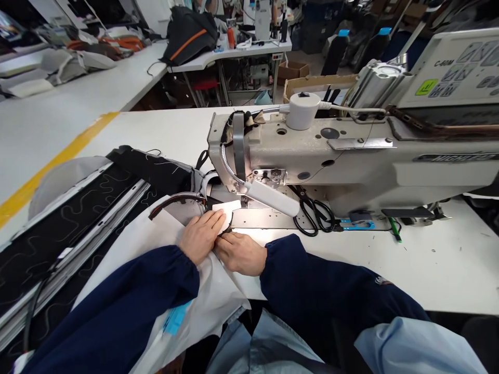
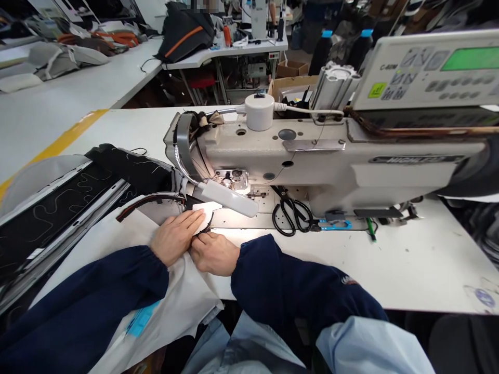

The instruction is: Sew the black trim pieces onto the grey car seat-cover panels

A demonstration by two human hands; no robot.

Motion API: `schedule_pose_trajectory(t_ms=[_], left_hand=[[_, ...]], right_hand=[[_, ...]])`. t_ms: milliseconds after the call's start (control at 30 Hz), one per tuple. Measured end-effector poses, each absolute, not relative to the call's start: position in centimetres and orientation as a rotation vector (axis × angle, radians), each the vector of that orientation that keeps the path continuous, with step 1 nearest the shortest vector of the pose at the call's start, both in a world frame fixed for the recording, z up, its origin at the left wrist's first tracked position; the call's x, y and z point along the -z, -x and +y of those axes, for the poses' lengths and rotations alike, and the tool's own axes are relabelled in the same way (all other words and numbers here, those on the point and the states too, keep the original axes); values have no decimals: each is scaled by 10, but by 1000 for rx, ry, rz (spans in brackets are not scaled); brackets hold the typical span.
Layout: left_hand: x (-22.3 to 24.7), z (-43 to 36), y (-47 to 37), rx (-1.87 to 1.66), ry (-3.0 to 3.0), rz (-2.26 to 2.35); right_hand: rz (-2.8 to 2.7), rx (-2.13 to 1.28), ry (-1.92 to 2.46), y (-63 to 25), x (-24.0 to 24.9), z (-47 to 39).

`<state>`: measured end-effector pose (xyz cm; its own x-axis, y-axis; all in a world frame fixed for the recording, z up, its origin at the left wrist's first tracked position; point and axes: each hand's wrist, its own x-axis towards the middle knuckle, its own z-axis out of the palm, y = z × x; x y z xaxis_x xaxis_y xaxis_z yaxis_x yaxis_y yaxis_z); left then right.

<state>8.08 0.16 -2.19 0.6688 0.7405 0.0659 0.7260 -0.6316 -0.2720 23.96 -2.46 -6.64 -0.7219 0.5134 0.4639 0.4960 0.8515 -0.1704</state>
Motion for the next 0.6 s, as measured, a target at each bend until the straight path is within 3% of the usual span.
schedule_pose_trajectory(t_ms=[400, 600], left_hand=[[13, 11, -84, -150, 2732, -1253], [15, 31, -109, -15, 2731, -1320]], right_hand=[[-2500, 108, 655, -250, 63, -14], [-2526, 255, 637, -273, 60, 9]])
